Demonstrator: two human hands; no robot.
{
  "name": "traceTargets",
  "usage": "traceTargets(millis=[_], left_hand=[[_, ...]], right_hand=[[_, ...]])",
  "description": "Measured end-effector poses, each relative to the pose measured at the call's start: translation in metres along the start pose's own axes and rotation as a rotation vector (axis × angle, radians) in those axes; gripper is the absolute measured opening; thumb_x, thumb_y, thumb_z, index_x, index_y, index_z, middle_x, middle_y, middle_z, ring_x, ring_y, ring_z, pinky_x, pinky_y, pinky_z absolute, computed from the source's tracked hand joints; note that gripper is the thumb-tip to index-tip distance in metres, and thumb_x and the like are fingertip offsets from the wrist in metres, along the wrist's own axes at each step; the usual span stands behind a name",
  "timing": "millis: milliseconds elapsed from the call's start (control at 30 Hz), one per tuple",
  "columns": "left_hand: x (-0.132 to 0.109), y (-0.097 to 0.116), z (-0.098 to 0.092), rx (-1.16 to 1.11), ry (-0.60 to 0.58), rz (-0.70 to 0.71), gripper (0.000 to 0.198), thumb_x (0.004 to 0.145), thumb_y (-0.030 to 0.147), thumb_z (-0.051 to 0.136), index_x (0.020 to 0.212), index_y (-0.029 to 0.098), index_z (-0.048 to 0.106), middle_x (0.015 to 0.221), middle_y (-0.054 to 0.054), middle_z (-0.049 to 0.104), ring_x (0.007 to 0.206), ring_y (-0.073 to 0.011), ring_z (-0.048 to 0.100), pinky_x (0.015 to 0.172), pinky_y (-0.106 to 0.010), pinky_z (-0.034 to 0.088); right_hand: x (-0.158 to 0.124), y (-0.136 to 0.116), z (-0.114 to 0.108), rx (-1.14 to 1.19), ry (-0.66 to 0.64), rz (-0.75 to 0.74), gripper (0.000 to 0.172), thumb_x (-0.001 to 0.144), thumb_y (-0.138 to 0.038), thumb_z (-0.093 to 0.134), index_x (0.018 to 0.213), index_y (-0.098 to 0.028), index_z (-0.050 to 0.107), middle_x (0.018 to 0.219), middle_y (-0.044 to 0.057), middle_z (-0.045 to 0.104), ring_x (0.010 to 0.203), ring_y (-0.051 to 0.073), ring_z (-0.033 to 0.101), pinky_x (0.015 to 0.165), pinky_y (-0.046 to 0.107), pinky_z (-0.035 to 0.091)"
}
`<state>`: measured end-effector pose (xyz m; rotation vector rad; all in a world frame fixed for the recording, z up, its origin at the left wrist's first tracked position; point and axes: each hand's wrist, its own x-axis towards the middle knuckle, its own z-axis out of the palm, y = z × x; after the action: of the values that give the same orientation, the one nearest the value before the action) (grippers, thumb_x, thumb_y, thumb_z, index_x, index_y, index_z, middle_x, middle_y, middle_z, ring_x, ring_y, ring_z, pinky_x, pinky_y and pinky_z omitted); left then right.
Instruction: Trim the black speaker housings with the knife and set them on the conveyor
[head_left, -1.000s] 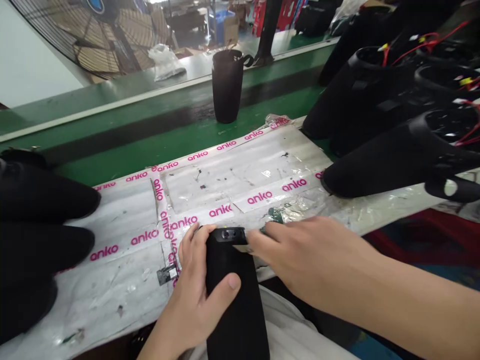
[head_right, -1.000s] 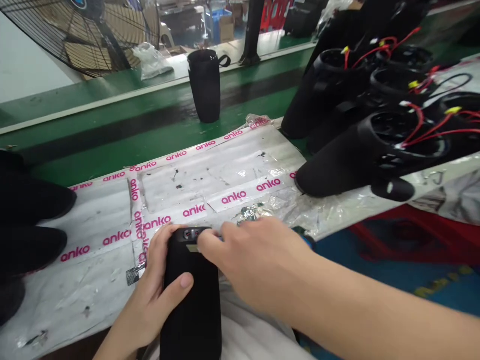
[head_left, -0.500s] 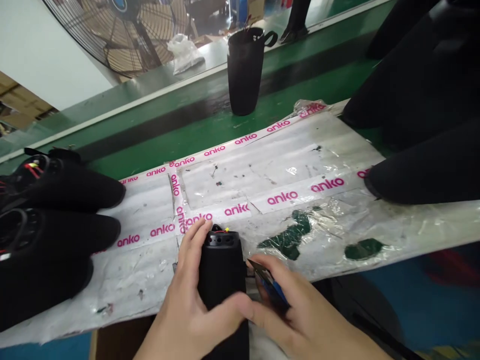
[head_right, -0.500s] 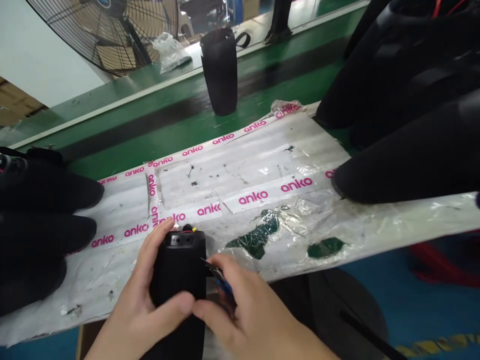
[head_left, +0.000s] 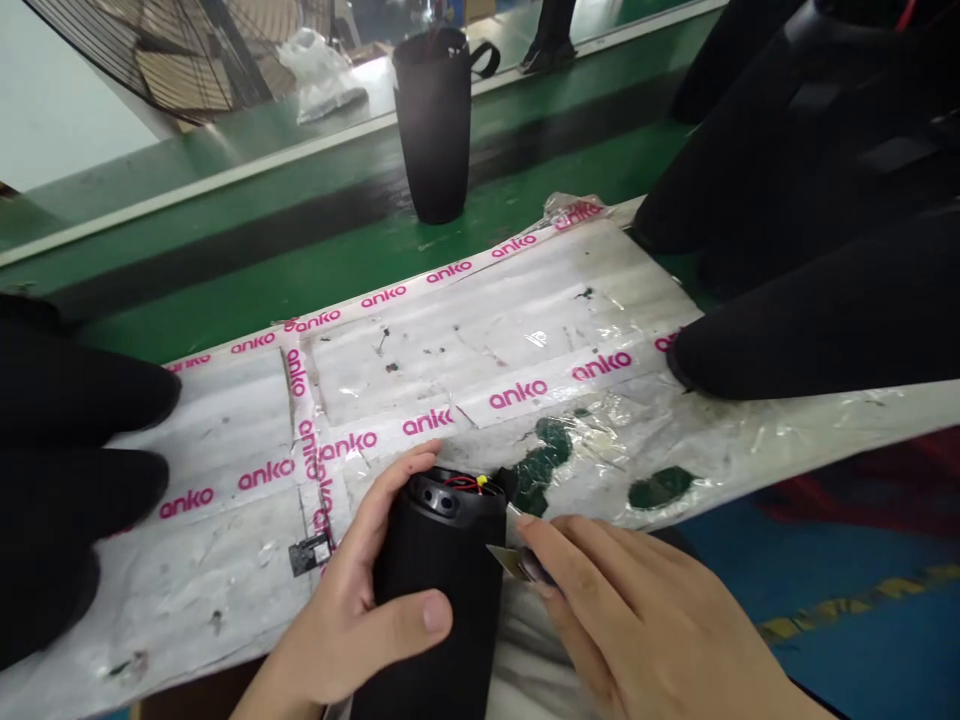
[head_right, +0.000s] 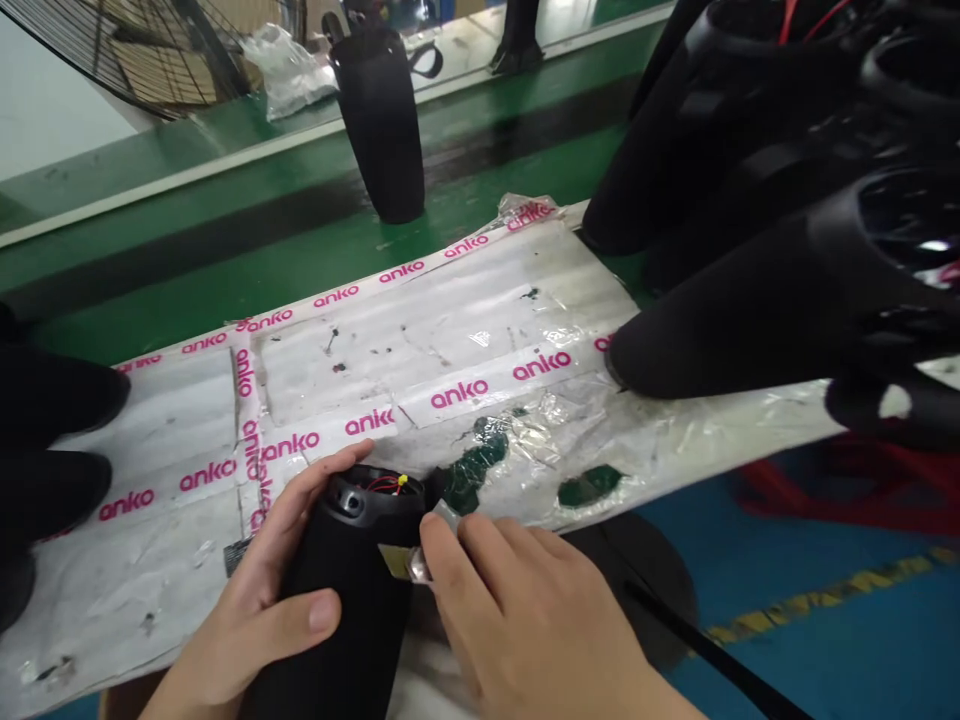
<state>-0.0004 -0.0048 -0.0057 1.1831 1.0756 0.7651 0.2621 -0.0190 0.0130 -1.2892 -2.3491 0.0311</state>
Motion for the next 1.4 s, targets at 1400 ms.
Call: traceTargets(millis=[1400], left_hand=[[0.012,0.029,0.01,0.406,-0.08,0.068,0.073,0.097,0.046,0.078,0.161,0.058,0.045,0.176,0.001,0.043,0.166,-0.0419,0.038,0.129,-0.061,0.044]], right_hand=[[0.023,0.014,-0.001,-0.067,-0.092,-0.126,0.029,0.096,0.0,0.044,0.117,-0.015,0.057,0.078,0.001,0.071,0.061,0.021,0.068,0.055,0.037,0.045]])
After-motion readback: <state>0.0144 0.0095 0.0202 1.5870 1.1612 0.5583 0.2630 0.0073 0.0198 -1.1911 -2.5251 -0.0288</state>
